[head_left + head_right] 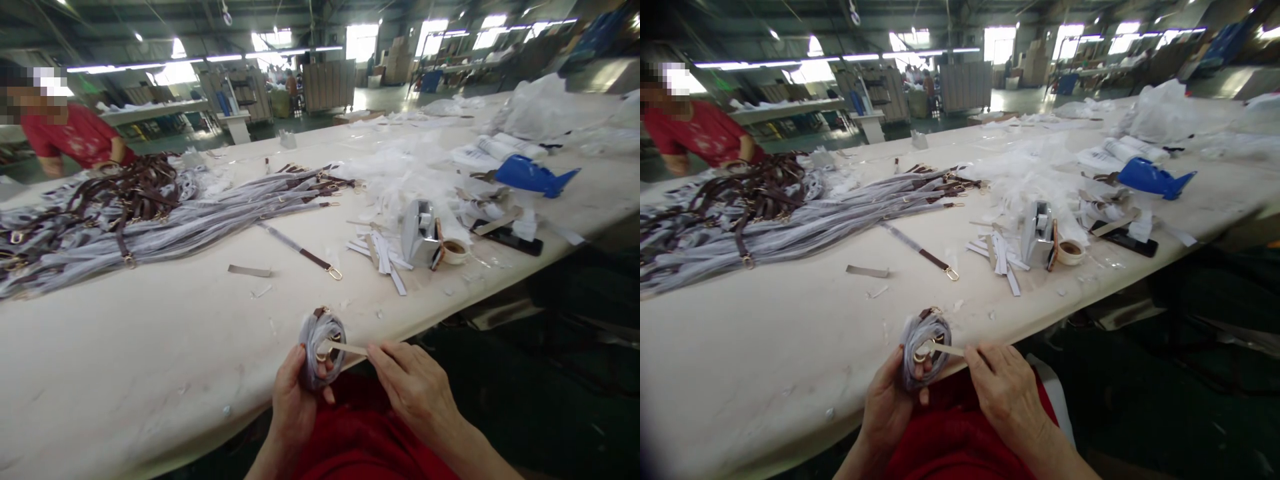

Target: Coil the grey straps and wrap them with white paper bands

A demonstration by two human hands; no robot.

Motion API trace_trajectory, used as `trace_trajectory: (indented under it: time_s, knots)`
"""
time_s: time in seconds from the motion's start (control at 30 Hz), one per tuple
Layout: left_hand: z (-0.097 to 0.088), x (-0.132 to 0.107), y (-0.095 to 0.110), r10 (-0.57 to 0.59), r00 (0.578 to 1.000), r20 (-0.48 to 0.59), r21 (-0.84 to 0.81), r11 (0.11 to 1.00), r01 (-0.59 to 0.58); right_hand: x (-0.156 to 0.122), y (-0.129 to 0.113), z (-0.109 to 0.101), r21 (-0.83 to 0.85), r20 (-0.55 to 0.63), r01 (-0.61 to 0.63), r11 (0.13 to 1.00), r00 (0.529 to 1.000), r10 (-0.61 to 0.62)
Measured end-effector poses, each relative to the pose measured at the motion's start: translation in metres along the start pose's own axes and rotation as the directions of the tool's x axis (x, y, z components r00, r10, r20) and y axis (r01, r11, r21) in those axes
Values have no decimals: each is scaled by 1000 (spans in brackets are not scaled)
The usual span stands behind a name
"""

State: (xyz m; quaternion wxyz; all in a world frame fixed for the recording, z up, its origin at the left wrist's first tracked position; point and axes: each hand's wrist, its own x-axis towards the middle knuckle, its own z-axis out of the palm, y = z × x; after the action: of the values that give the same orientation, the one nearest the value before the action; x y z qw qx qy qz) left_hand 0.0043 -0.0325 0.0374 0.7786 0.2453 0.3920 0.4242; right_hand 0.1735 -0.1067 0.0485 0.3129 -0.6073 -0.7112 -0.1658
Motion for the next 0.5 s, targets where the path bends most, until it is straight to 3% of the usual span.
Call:
trace_trajectory:
  time_s: [0.17,0.33,0.43,0.5]
  knots:
    - [1,-3,-7,83,996,23,51,995,-84,0,-4,0,-19,32,41,999,999,-40]
    - [10,-10,-17,29,998,54,58,998,-32,-2,-22,18,18,-37,-25,1000,999,26]
    - [10,-13,-23,-28,998,48,44,999,26,-4,-31,26,165,-55,-87,982,994,98]
    - [7,-13,-24,-32,999,35,57,998,30,-7,-31,26,384,2,-184,905,980,199]
